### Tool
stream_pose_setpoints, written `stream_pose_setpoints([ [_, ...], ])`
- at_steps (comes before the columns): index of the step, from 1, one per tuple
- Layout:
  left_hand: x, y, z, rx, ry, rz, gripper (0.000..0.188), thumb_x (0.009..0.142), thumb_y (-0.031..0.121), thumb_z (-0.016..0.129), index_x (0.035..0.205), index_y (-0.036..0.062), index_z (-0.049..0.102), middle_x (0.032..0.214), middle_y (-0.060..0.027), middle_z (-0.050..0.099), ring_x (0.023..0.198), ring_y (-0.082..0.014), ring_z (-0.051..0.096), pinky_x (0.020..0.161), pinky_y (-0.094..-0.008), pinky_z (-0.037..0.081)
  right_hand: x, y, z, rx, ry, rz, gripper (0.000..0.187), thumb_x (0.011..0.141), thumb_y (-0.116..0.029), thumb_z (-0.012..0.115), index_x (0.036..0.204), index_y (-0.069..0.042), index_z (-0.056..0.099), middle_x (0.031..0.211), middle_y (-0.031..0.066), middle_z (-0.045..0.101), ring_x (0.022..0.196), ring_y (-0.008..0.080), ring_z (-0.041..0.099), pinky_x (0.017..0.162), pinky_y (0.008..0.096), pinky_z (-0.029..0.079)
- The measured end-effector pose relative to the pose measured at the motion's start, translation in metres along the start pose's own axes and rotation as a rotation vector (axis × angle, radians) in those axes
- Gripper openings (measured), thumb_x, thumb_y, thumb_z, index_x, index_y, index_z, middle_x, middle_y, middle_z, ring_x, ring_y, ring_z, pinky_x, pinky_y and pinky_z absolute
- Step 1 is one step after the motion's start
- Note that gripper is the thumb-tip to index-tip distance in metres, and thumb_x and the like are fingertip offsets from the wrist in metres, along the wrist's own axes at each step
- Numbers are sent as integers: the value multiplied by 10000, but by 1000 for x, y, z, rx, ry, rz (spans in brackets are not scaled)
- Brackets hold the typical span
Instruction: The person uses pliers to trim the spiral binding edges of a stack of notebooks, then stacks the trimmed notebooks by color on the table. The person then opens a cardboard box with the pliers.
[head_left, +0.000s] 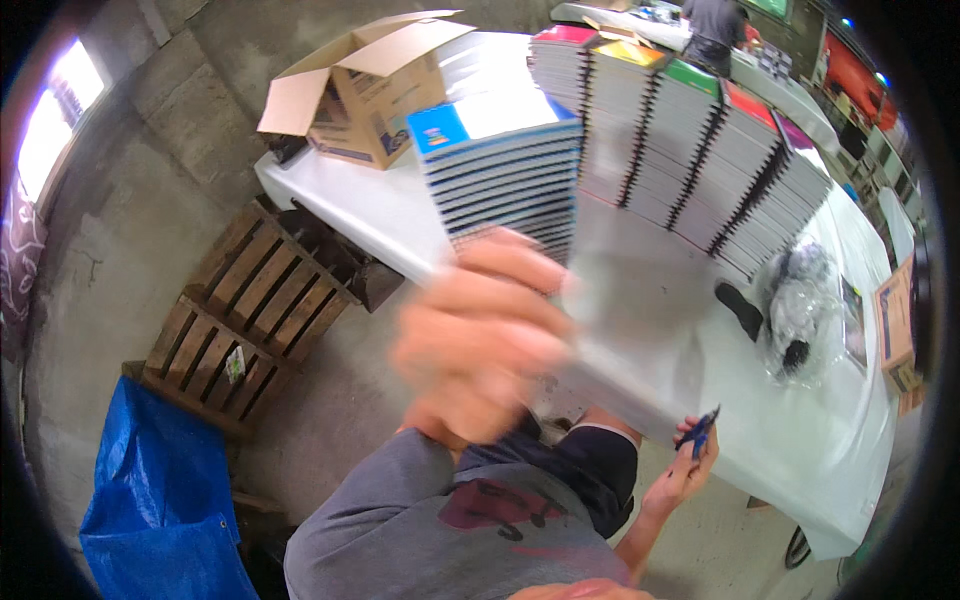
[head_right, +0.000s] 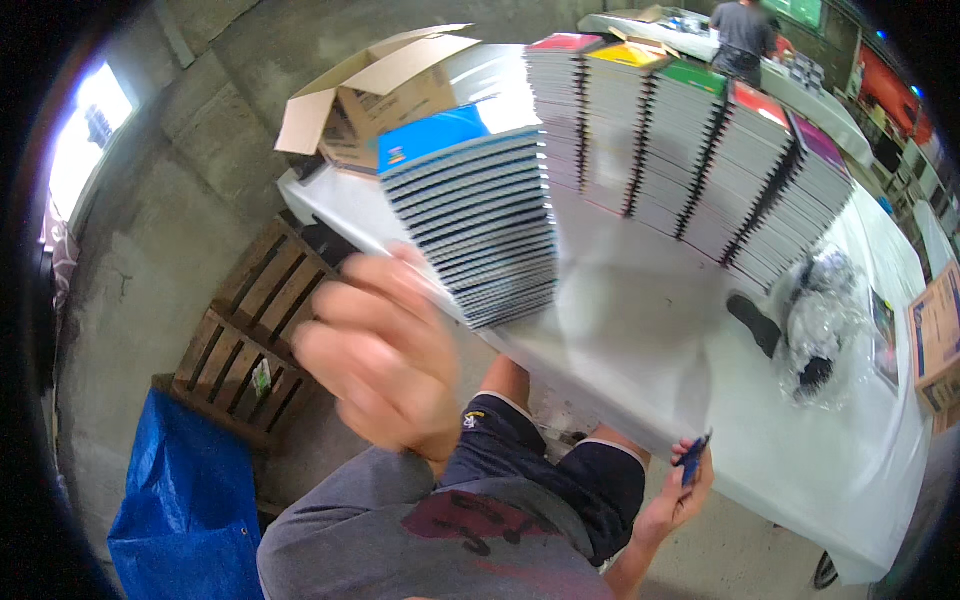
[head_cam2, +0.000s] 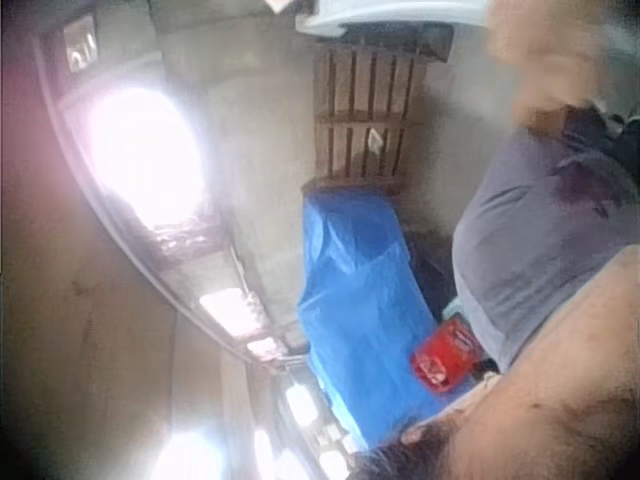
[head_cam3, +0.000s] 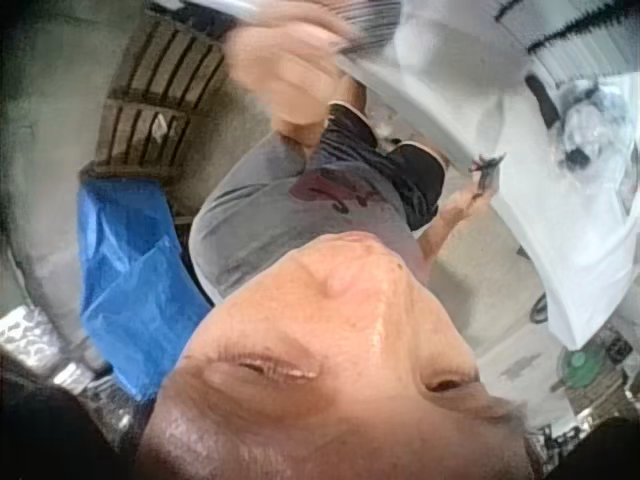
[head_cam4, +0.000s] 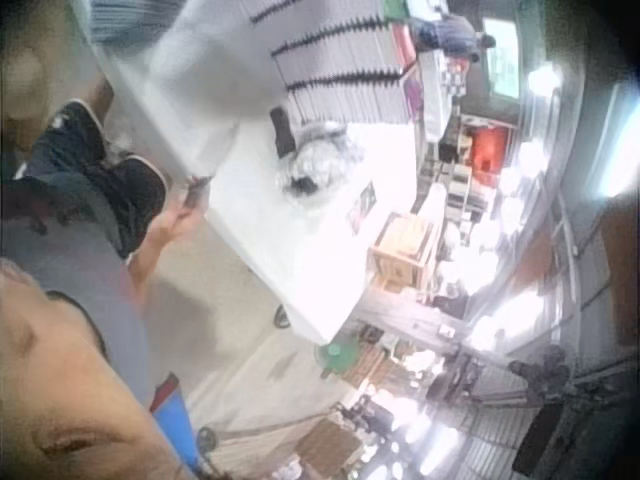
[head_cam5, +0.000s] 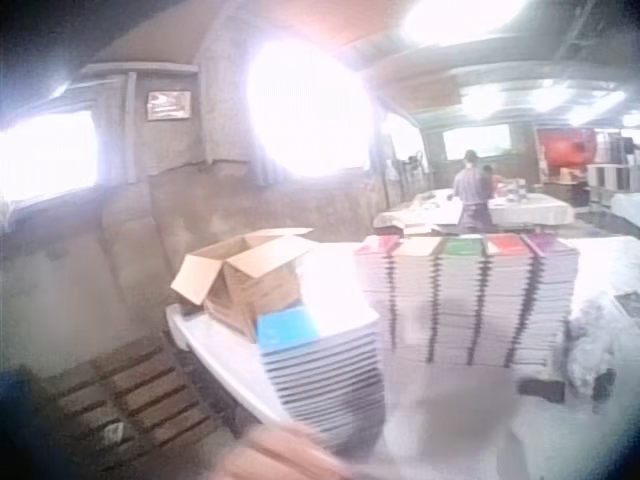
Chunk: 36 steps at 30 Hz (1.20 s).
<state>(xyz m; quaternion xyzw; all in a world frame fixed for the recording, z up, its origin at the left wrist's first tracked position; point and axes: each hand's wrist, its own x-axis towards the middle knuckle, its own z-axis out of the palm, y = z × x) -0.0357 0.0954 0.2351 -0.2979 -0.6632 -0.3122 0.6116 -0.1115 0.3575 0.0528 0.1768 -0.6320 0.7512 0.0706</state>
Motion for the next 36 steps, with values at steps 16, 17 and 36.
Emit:
stream_pose_setpoints([
  [16, -30, -112, -101, 241, 94, -503, 398, 942, 401, 414, 1052, 93, 640, 1244, -161, 446, 1149, -274, 432, 920, -374, 387, 69, -114, 231, -628, -296, -867, 413, 787, -216, 657, 1197, -217, 606, 1105, 62, 506, 1017, 241, 465, 891, 388, 287],
  [17, -31, -111, -98, 210, 119, -521, 390, 942, 397, 418, 1051, 90, 633, 1239, -156, 440, 1144, -273, 434, 916, -374, 390, 70, -115, 234, -647, -283, -870, 408, 791, -230, 653, 1197, -228, 606, 1102, 59, 506, 1015, 238, 466, 888, 391, 284],
  [36, -38, -107, -97, 260, 96, -437, 349, 964, 370, 381, 1077, 104, 576, 1238, -147, 392, 1054, -234, 489, 901, -369, 396, 71, -122, 239, 190, -858, 256, 324, 902, -177, 555, 1211, -84, 560, 805, 105, 616, 623, 137, 555, 618, 282, 477],
])
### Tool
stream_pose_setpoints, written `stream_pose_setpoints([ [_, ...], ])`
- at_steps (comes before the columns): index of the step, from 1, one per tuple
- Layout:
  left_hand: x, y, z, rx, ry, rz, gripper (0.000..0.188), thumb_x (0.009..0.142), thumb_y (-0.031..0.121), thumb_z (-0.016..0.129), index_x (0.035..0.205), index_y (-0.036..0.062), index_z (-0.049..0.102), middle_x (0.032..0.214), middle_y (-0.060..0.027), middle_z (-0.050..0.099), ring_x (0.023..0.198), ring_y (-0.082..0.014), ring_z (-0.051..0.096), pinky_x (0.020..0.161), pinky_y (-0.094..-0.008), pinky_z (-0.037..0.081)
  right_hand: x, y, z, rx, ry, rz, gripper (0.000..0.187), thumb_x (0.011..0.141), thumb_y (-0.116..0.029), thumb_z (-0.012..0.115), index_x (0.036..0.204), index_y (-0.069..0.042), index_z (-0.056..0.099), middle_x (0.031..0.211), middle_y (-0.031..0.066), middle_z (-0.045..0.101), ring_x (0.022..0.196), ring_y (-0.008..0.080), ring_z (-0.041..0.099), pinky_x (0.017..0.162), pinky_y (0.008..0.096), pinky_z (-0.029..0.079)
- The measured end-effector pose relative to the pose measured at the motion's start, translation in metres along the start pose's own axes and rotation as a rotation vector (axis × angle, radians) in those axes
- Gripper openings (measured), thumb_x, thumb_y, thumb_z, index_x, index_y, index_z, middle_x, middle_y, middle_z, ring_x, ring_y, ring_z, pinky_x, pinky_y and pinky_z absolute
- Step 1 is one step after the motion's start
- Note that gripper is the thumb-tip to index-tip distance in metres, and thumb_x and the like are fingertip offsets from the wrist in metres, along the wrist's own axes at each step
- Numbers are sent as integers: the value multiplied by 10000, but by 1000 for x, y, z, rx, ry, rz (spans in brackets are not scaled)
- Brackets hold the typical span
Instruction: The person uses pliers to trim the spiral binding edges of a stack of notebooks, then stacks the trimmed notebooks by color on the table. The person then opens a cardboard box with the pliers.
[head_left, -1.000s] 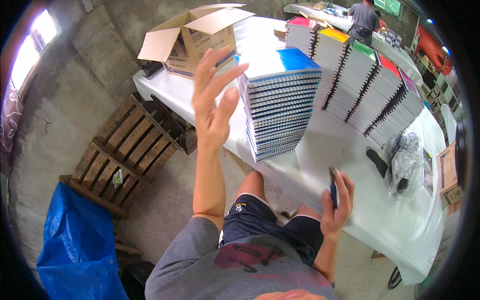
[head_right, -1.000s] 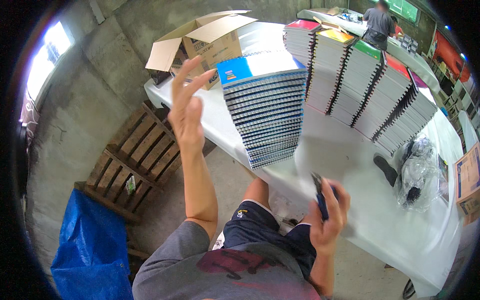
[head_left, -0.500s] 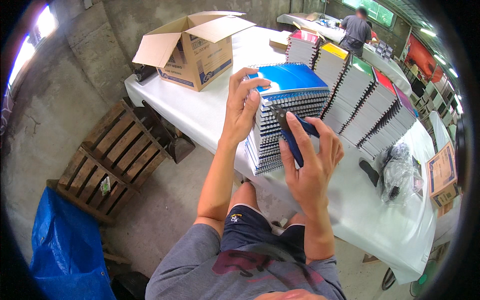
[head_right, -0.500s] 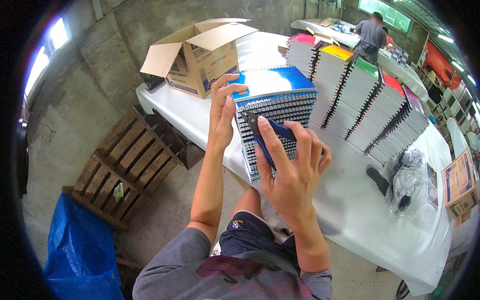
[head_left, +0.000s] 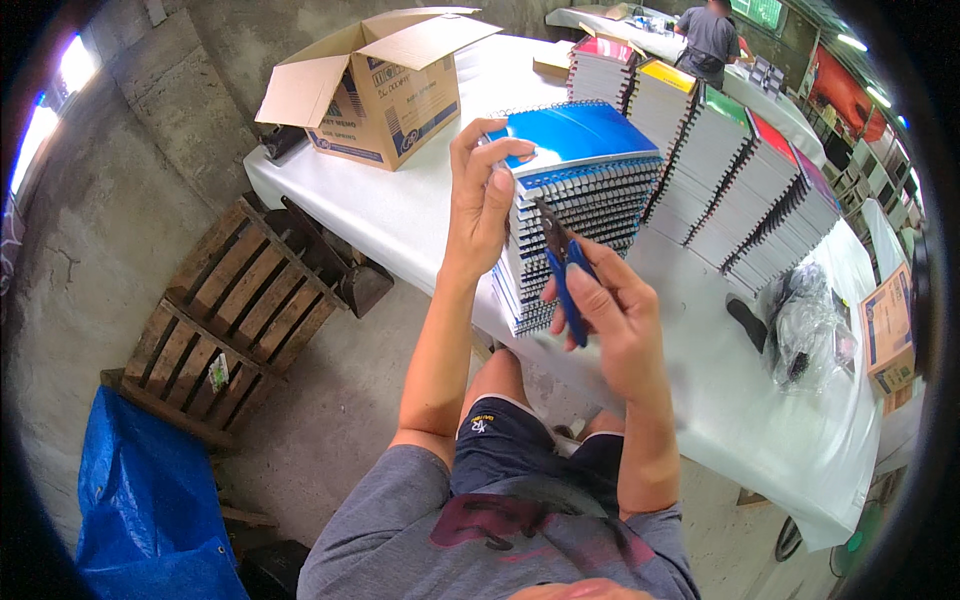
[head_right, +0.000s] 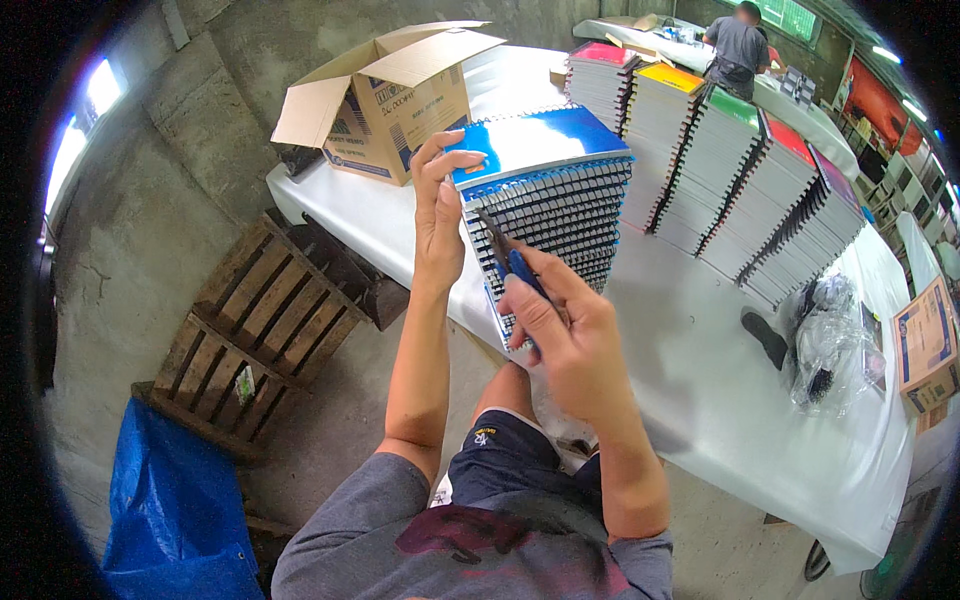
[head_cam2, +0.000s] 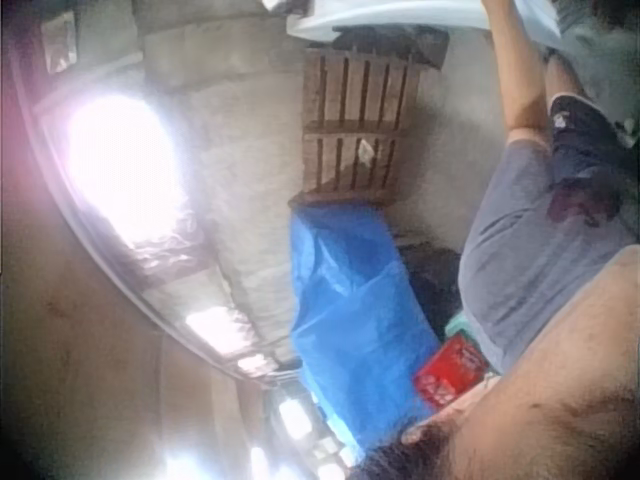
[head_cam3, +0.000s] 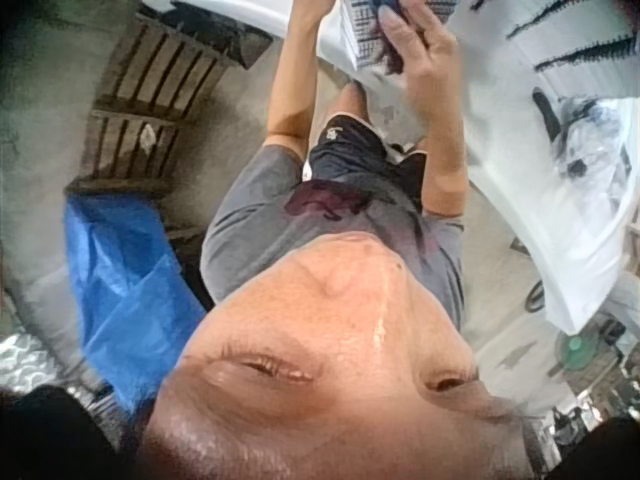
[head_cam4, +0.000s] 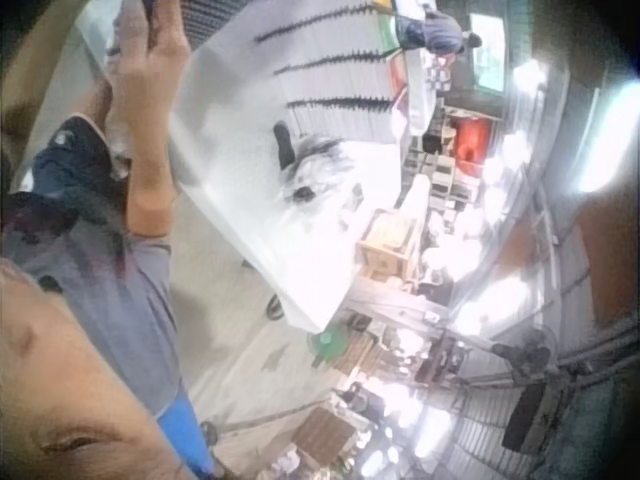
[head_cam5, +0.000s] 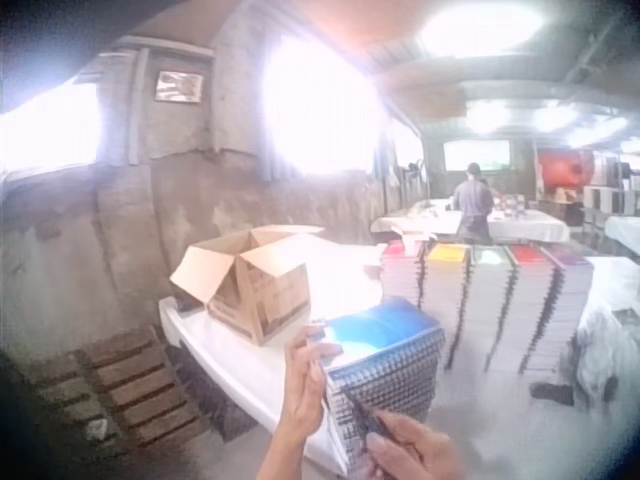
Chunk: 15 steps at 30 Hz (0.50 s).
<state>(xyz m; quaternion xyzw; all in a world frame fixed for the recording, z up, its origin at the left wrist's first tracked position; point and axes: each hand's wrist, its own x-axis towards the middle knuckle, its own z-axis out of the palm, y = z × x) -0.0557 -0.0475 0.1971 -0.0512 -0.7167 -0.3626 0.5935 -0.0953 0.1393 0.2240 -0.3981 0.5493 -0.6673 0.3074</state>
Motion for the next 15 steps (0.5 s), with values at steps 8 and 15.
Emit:
stream_pose_setpoints([
  [8, 1, 1, 3, -37, 10, -34, 355, 975, 356, 360, 1085, 91, 569, 1257, -141, 374, 1022, -214, 519, 896, -357, 409, -1, 21, 0, -919, 379, -669, 402, 824, -229, 627, 1219, -173, 577, 1003, 108, 548, 900, 242, 525, 791, 366, 386],
  [15, 2, 0, 3, -14, -4, -2, 357, 979, 353, 354, 1097, 86, 560, 1256, -143, 372, 1025, -213, 512, 896, -355, 407, 2, 20, 4, -1131, 433, -692, 424, 803, -272, 638, 1220, -223, 585, 1049, 89, 525, 940, 239, 503, 844, 380, 341],
])
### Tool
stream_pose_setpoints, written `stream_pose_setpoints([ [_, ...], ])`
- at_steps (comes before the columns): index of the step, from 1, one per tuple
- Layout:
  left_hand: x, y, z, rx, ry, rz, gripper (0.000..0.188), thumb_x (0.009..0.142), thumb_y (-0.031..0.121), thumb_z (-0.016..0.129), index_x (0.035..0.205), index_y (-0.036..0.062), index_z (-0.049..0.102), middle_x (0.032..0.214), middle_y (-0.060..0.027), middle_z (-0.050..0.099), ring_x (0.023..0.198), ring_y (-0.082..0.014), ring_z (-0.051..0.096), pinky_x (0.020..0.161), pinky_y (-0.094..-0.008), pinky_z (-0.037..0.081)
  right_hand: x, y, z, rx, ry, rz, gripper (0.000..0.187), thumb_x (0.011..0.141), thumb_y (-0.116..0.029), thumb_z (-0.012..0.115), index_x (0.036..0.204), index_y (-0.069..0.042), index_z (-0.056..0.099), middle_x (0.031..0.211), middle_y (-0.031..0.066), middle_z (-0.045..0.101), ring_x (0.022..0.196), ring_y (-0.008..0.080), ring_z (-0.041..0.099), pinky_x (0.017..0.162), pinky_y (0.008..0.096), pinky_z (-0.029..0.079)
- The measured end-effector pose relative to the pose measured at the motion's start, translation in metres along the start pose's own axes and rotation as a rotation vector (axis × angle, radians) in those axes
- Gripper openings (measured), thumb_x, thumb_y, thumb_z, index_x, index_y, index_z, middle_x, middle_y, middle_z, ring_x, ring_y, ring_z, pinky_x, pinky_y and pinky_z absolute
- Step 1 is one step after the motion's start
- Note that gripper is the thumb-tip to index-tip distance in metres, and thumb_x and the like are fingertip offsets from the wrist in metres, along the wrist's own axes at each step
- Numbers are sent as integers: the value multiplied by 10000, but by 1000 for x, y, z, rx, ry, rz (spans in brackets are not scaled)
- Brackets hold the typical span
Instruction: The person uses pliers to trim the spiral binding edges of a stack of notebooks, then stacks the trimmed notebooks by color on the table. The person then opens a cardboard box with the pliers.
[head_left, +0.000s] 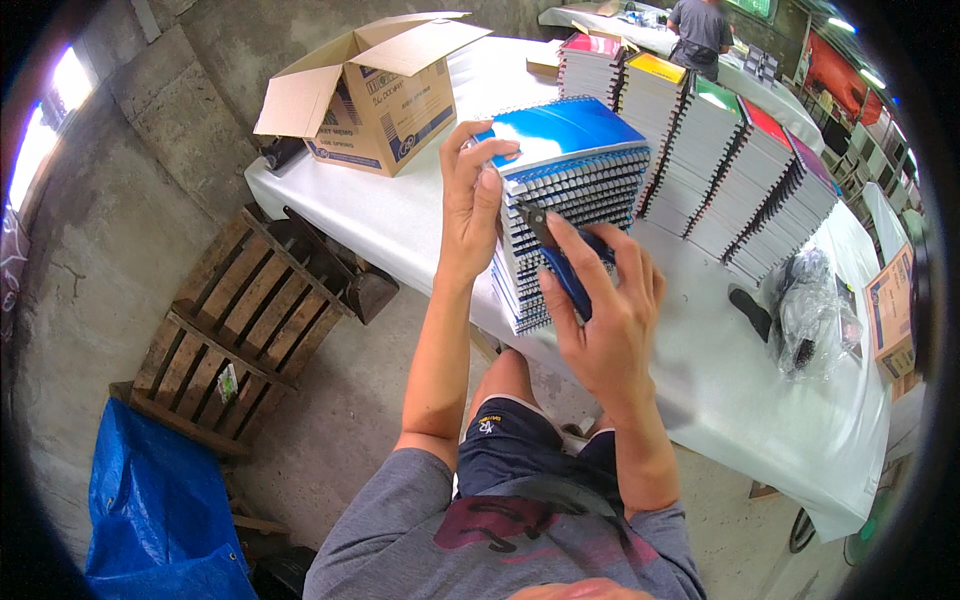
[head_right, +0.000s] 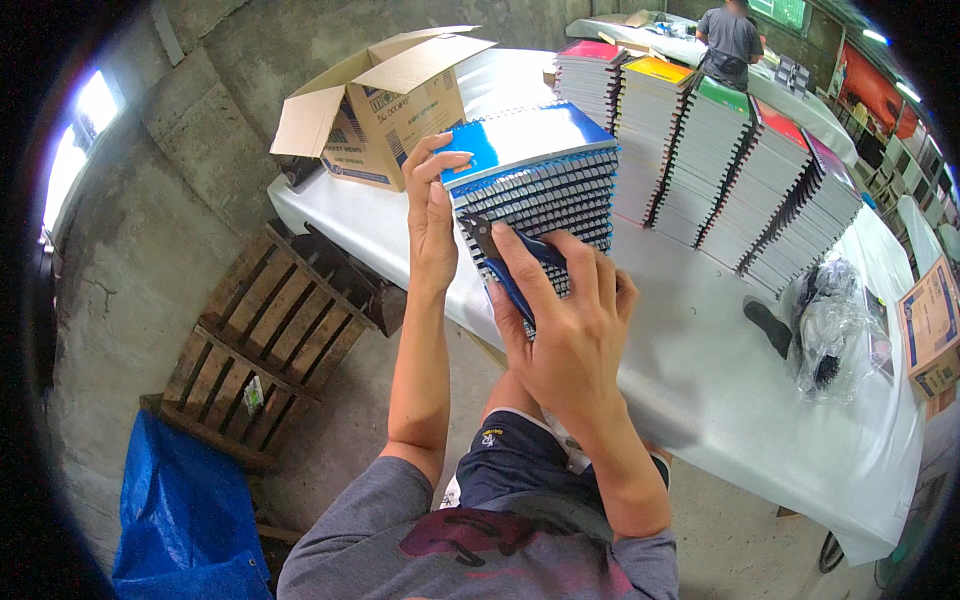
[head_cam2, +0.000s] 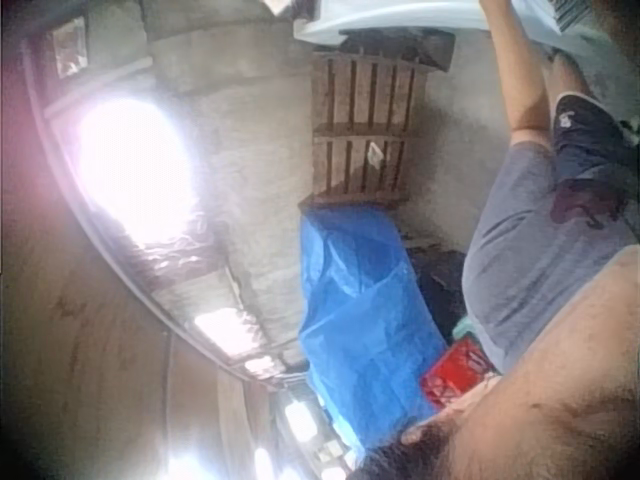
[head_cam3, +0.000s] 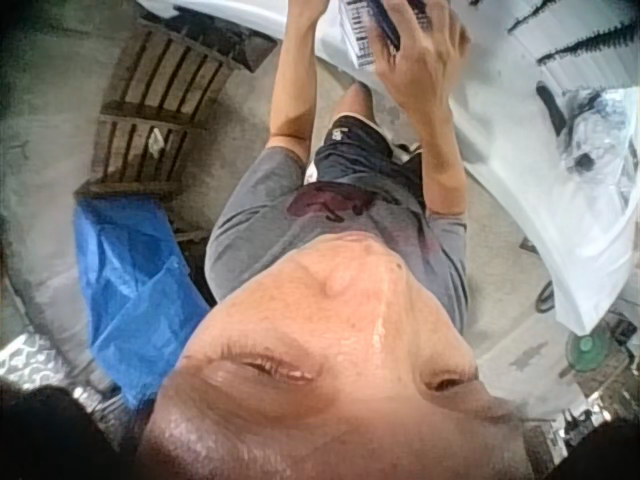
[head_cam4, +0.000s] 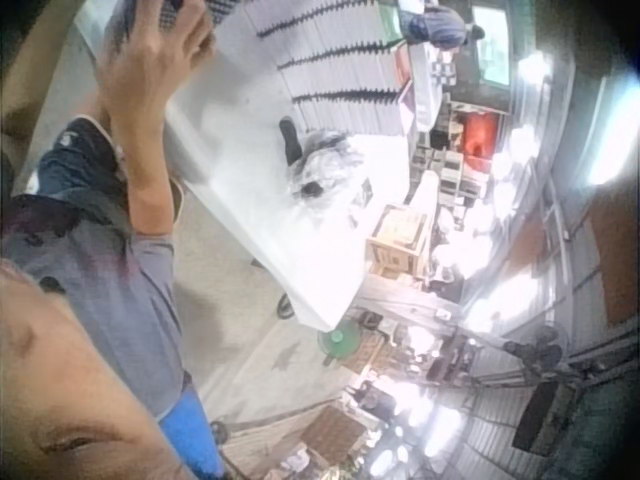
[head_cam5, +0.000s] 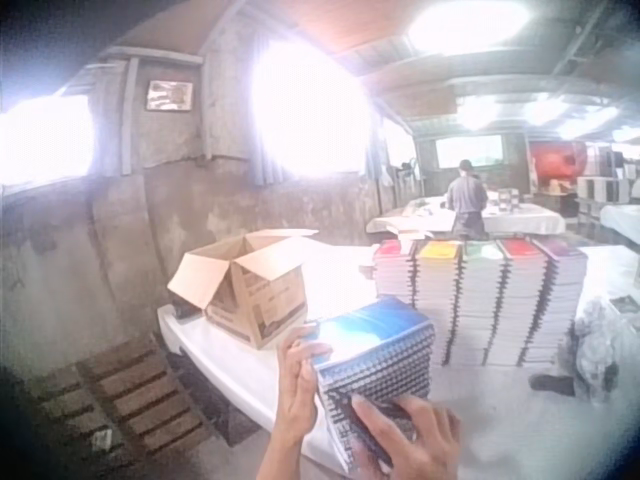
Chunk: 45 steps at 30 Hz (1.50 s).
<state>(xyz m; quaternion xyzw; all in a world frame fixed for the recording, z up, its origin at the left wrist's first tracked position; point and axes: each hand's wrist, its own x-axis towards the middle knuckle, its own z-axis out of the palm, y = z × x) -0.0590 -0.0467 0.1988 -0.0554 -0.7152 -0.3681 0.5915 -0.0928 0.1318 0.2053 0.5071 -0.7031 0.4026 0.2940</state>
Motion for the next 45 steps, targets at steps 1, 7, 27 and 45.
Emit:
stream_pose_setpoints([
  [1, 0, 0, 0, 2, -3, 0, 353, 979, 348, 354, 1097, 87, 559, 1255, -144, 373, 1027, -213, 510, 897, -356, 405, 0, -1, 0, 6, -28, 16, 424, 803, -272, 637, 1221, -223, 584, 1044, 87, 525, 932, 238, 507, 825, 376, 352],
  [7, -1, -2, 0, 51, 1, 22, 361, 977, 355, 342, 1098, 89, 554, 1245, -148, 375, 1038, -220, 500, 900, -361, 398, -2, -1, 3, 188, -69, 75, 383, 828, -257, 619, 1203, -188, 587, 916, 80, 547, 793, 218, 552, 626, 308, 410],
  [27, -1, -3, 2, -8, 21, -10, 360, 977, 355, 333, 1099, 97, 552, 1267, -138, 362, 1064, -215, 478, 936, -371, 379, -11, 4, 7, 27, -24, 17, 452, 785, -263, 653, 1226, -205, 571, 1057, 85, 508, 955, 244, 490, 848, 417, 321],
  [45, -1, -2, 2, -23, 27, -3, 354, 973, 362, 347, 1089, 107, 565, 1273, -132, 362, 1116, -202, 429, 951, -372, 366, -22, 3, 12, 121, -29, 104, 415, 817, -249, 628, 1218, -168, 559, 1037, 118, 531, 917, 260, 520, 808, 388, 373],
])
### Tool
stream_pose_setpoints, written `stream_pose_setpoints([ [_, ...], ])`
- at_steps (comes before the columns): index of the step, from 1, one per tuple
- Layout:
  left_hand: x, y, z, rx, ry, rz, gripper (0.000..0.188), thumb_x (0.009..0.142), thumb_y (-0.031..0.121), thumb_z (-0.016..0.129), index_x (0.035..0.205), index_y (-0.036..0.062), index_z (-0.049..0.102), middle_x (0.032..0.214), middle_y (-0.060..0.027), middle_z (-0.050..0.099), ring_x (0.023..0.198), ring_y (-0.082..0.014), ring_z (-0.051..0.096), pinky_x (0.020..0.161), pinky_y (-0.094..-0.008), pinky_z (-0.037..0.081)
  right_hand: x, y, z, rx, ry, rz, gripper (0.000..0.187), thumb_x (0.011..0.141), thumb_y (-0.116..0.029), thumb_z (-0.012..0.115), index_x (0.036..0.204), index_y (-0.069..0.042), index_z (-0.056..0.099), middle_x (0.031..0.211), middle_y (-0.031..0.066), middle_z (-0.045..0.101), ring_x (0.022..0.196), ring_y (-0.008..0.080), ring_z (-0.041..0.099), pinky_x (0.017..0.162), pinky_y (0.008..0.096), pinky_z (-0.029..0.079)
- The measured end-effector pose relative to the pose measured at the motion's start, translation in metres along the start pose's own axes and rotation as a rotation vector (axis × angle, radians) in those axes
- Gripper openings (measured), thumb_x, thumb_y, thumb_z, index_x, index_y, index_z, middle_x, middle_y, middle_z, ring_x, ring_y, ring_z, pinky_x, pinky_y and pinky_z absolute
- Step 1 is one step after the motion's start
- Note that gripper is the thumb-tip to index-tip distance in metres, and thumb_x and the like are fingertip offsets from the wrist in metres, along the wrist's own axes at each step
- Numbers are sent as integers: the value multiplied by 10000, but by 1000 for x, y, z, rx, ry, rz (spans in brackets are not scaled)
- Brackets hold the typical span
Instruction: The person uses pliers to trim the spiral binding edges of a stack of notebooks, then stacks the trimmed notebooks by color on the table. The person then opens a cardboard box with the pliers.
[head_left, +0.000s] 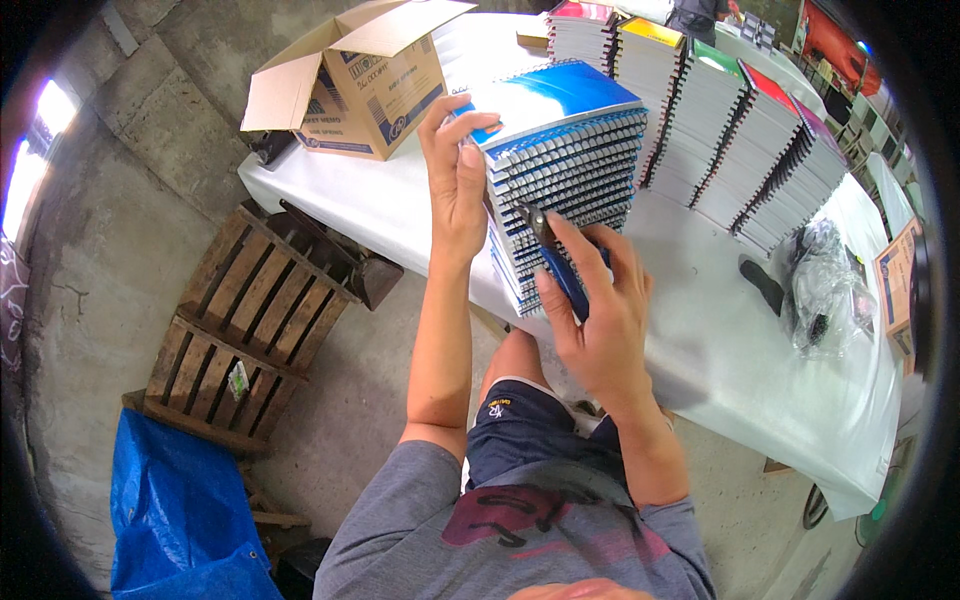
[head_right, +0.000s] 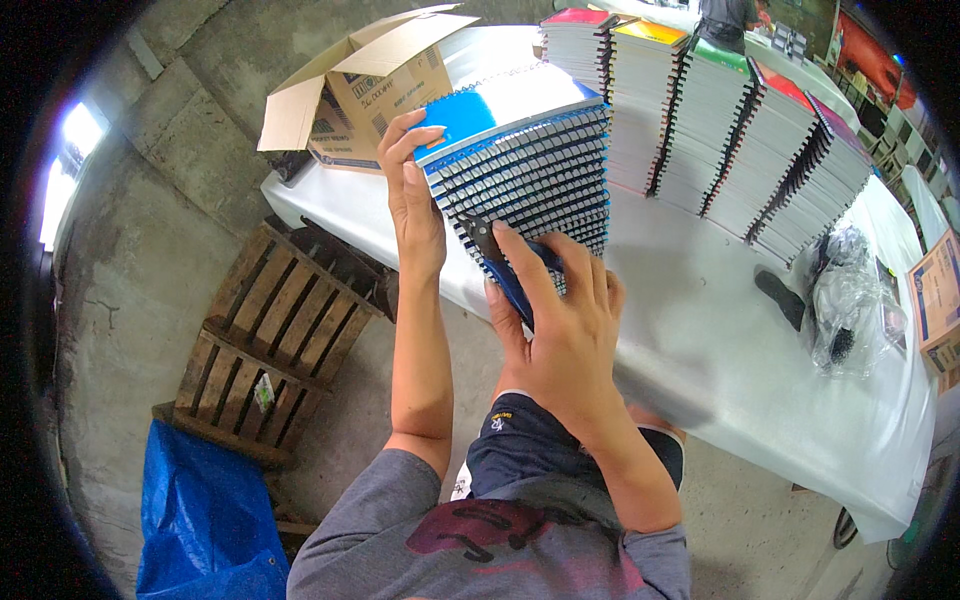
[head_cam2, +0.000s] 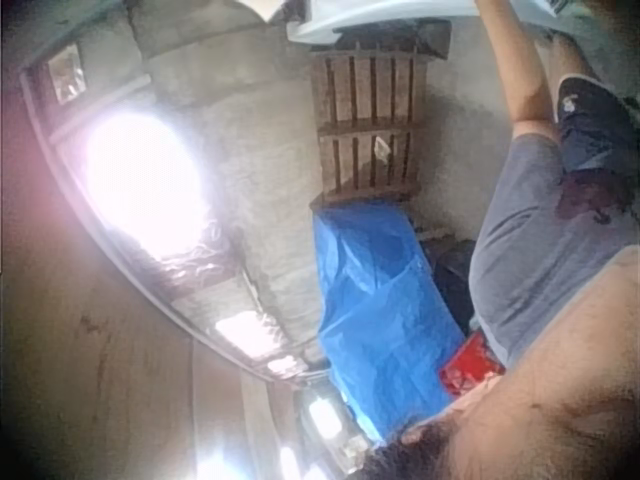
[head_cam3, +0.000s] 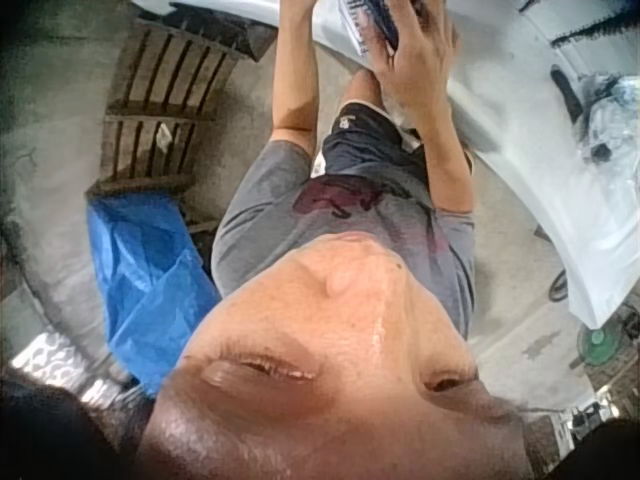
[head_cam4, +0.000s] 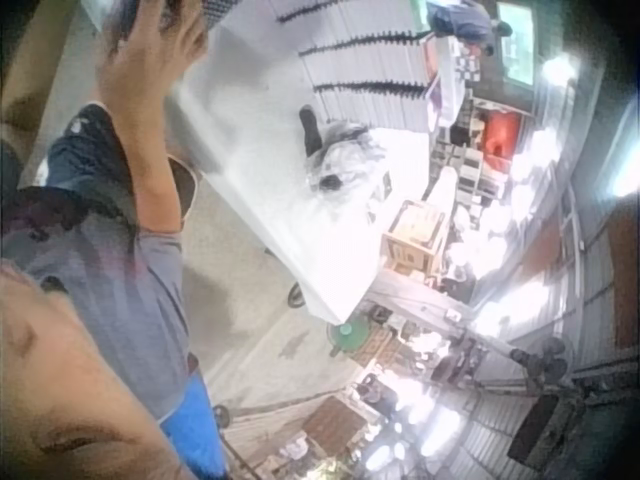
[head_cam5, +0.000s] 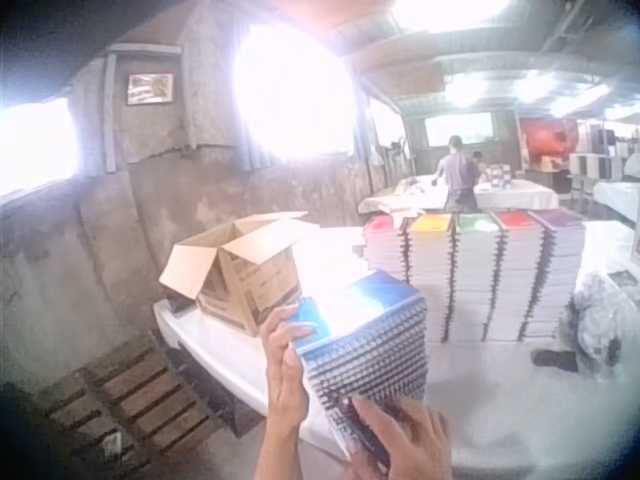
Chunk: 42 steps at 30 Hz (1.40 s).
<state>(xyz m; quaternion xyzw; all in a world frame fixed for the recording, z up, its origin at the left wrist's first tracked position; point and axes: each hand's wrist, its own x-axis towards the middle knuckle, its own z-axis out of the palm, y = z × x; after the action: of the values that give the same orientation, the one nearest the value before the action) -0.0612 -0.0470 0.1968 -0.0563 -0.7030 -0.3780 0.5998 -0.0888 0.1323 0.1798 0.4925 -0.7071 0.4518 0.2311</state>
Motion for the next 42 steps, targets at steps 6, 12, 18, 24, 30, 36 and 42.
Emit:
stream_pose_setpoints([
  [6, -1, -2, 1, 6, 10, 6, 352, 976, 349, 344, 1091, 99, 563, 1274, -133, 359, 1110, -203, 438, 951, -362, 372, 3, -4, -4, -123, 3, -34, 437, 794, -255, 644, 1220, -192, 567, 1075, 101, 508, 957, 263, 496, 837, 408, 339],
  [12, 1, -1, 1, 20, 6, 24, 349, 976, 342, 343, 1090, 95, 562, 1271, -136, 358, 1125, -206, 427, 953, -367, 372, 6, -5, -4, -149, 14, -75, 420, 796, -247, 638, 1207, -188, 573, 1052, 98, 513, 932, 251, 510, 804, 389, 358],
  [18, 0, -1, 1, -7, 1, 18, 345, 974, 333, 344, 1089, 92, 562, 1273, -137, 357, 1121, -207, 432, 976, -372, 340, 3, -5, 4, 89, -49, -14, 358, 830, -218, 614, 1178, -148, 574, 925, 96, 552, 761, 242, 554, 637, 327, 443],
  [24, -4, -8, -3, 19, 1, 57, 341, 971, 330, 349, 1096, 94, 560, 1275, -134, 359, 1116, -216, 437, 979, -369, 331, 14, -6, -18, 1188, -546, 841, 295, 887, -203, 547, 1149, -69, 542, 919, 120, 585, 769, 273, 588, 686, 337, 475],
  [30, 0, -2, -2, -7, -14, 14, 336, 970, 333, 354, 1092, 96, 558, 1276, -139, 362, 1160, -228, 403, 990, -377, 324, -6, 0, 3, 193, -80, 83, 363, 847, -245, 588, 1197, -152, 562, 993, 103, 532, 895, 259, 521, 824, 387, 390],
  [36, -1, -6, -3, 5, -15, 0, 339, 973, 333, 350, 1093, 91, 555, 1281, -141, 358, 1176, -236, 391, 992, -374, 327, -5, 3, 6, -125, -11, -64, 435, 808, -277, 622, 1230, -196, 556, 1095, 87, 489, 986, 256, 485, 868, 444, 323],
  [42, 0, -3, -2, -22, -16, -11, 344, 973, 335, 349, 1091, 89, 558, 1279, -142, 362, 1179, -238, 389, 988, -371, 323, -3, 3, 5, -153, -55, -67, 417, 809, -280, 621, 1217, -210, 574, 1069, 72, 498, 955, 247, 500, 815, 413, 357],
])
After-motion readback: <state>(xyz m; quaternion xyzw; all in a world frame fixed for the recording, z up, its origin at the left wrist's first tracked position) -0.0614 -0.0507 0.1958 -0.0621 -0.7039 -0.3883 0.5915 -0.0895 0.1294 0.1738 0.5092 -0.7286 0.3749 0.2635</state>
